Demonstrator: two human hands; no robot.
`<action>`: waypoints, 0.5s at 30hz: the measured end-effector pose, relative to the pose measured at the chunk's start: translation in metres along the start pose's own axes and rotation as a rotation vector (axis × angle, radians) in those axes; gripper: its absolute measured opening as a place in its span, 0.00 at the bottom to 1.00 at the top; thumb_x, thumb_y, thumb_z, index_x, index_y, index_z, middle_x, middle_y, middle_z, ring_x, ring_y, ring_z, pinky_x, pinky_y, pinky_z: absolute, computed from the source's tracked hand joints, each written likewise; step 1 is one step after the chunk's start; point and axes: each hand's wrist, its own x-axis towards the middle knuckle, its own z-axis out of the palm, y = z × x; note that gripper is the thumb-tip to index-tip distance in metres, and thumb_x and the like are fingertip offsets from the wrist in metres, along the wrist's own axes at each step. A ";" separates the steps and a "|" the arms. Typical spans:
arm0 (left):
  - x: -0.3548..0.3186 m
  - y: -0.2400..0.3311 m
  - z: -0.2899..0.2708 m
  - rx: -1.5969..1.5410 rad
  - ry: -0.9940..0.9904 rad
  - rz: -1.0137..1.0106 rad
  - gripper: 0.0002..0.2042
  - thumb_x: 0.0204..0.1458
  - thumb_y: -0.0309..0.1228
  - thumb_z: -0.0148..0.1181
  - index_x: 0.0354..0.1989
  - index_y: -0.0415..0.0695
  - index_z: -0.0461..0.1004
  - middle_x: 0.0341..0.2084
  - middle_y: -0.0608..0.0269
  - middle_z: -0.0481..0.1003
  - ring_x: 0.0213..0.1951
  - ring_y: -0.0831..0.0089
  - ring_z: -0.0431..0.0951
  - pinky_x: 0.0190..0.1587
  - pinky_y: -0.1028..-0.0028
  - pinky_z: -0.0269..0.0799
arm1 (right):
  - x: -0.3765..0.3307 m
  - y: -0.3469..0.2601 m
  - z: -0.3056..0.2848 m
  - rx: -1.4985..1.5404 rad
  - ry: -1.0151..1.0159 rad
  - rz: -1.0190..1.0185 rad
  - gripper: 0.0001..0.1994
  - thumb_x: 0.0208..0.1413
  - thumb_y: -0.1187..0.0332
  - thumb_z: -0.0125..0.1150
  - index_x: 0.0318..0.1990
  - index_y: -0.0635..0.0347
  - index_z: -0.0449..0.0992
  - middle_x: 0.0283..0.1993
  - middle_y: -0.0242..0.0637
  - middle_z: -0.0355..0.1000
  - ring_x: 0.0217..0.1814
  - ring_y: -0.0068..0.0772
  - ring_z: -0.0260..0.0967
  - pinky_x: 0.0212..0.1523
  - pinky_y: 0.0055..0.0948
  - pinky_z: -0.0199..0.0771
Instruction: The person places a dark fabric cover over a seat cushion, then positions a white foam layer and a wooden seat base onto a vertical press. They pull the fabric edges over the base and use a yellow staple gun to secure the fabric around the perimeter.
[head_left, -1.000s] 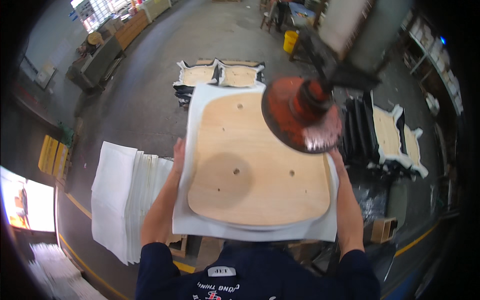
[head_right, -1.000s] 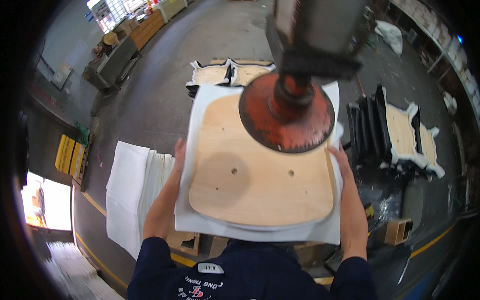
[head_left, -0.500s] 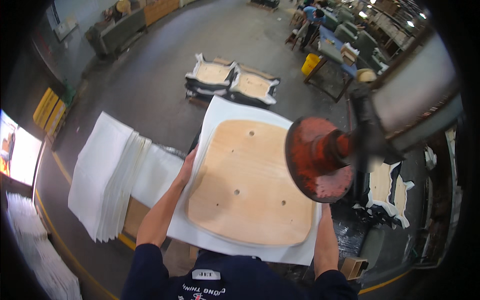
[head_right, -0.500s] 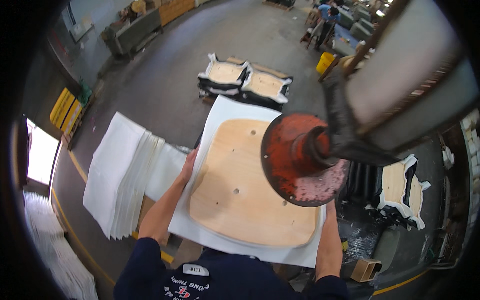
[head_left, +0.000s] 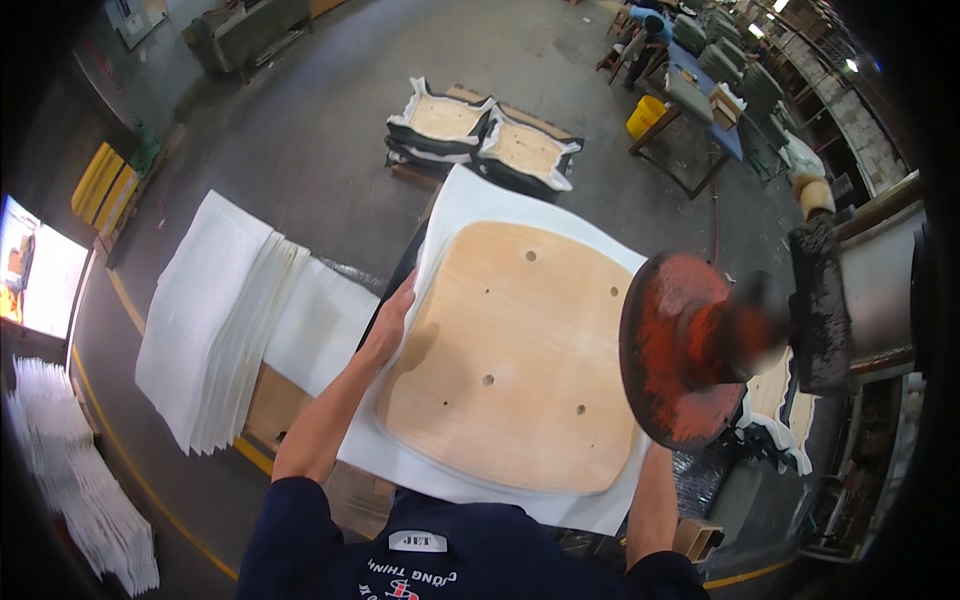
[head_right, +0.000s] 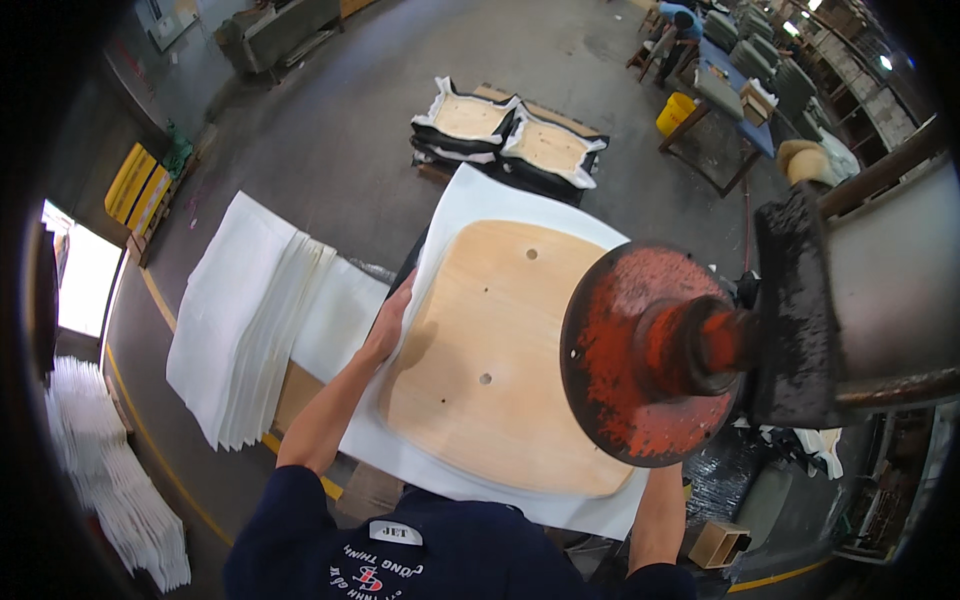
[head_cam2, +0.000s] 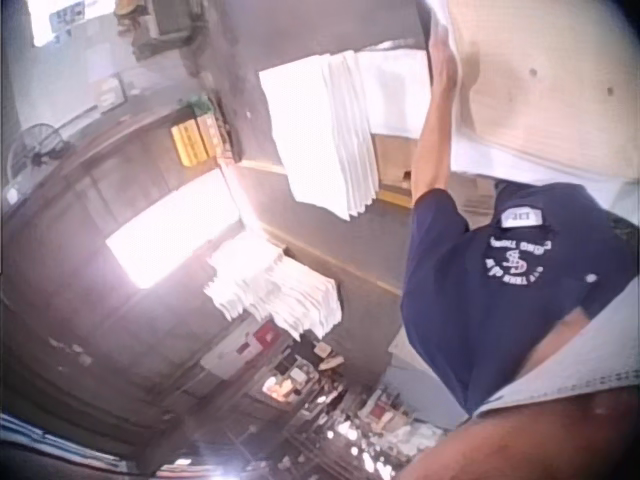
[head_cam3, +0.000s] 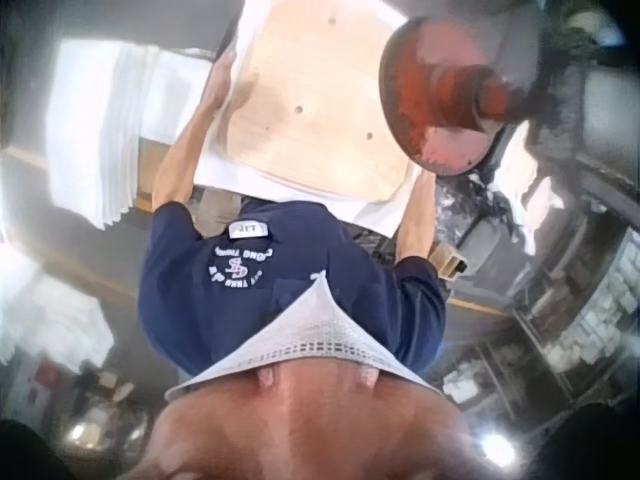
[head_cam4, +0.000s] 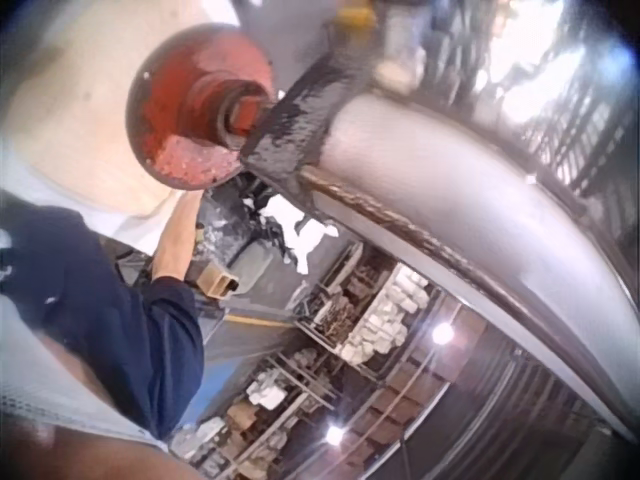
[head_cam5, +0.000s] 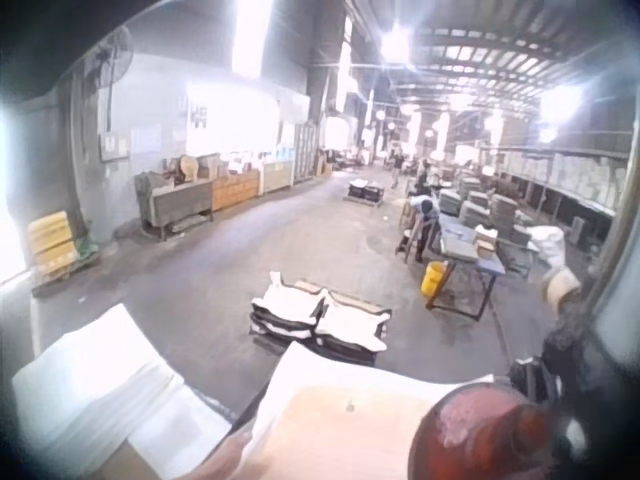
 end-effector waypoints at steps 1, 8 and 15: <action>0.000 0.000 0.002 0.052 -0.004 0.034 0.33 0.68 0.47 0.40 0.75 0.39 0.51 0.73 0.52 0.57 0.74 0.62 0.54 0.73 0.68 0.46 | -0.005 0.002 -0.003 -0.003 0.019 0.000 0.31 0.59 0.61 0.64 0.69 0.60 0.63 0.64 0.43 0.69 0.58 0.35 0.72 0.60 0.33 0.71; 0.001 0.018 0.005 0.036 -0.032 0.005 0.33 0.68 0.45 0.41 0.75 0.37 0.50 0.73 0.51 0.56 0.73 0.61 0.55 0.73 0.68 0.47 | -0.010 0.003 -0.004 -0.027 0.040 0.002 0.31 0.60 0.60 0.63 0.68 0.61 0.65 0.64 0.43 0.69 0.59 0.36 0.72 0.61 0.32 0.70; 0.009 0.016 0.000 0.067 -0.005 0.001 0.31 0.69 0.44 0.41 0.75 0.37 0.51 0.73 0.51 0.57 0.73 0.64 0.56 0.73 0.70 0.48 | -0.012 0.007 -0.003 -0.059 0.045 -0.009 0.30 0.60 0.59 0.63 0.67 0.62 0.66 0.64 0.44 0.69 0.59 0.36 0.71 0.62 0.32 0.69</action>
